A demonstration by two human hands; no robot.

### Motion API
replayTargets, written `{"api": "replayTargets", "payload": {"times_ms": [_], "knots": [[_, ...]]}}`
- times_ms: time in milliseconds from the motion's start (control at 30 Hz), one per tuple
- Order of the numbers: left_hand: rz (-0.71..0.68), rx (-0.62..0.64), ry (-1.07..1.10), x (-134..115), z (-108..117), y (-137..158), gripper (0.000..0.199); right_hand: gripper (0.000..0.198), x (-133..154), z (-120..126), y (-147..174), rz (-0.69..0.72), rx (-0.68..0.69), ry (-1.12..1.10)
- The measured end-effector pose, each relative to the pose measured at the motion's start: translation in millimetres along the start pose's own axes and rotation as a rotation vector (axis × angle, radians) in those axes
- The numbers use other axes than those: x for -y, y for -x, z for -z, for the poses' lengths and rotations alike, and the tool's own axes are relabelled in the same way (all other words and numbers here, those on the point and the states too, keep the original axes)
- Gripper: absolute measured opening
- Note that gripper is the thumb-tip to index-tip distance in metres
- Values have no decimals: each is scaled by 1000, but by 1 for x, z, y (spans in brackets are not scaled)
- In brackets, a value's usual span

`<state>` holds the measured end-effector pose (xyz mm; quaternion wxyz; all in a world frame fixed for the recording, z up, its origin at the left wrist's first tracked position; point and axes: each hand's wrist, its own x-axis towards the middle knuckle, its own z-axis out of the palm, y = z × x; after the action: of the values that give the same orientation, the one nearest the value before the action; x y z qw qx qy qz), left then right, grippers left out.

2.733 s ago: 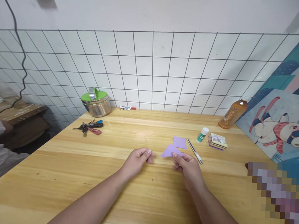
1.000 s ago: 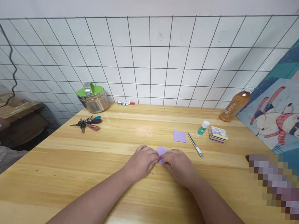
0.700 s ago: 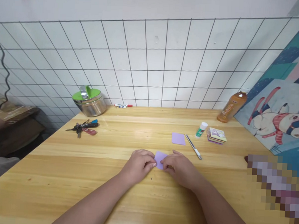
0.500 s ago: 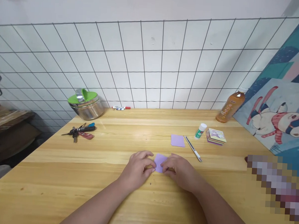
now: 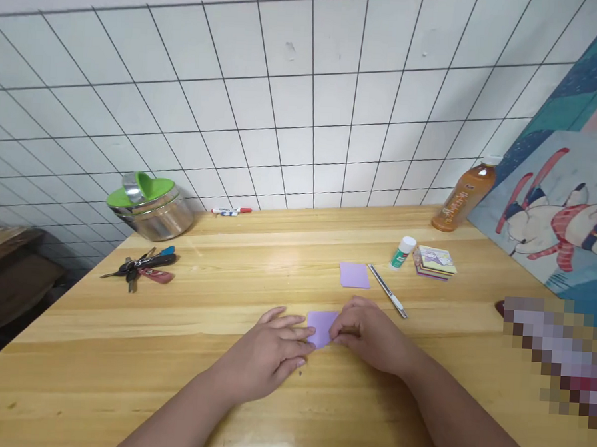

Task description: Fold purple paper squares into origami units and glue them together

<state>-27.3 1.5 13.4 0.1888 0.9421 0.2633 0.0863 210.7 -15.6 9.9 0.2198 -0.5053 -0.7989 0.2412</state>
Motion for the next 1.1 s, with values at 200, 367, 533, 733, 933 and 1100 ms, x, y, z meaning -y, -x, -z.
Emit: {"api": "replayTargets", "payload": {"times_ms": [200,367,533,733,933,1100], "knots": [[25,60,99,-3,9,5,38,24,0,-15,-3,-116,-102,-78],[69,-110,223,5,-9,-3,26,10,3,-22,-6,-124,-123,-33],[154,-209,247,6,-17,-12,10,5,3,-22,-10,-180,-100,11],[143,-205,249,5,-18,-13,14,5,5,-23,-12,-214,-97,85],[167,-229,264,2,-19,-16,10,3,7,-26,-14,-241,-116,112],[210,-280,240,1,-22,-18,4,1,8,-25,-15,-260,-107,124]]}}
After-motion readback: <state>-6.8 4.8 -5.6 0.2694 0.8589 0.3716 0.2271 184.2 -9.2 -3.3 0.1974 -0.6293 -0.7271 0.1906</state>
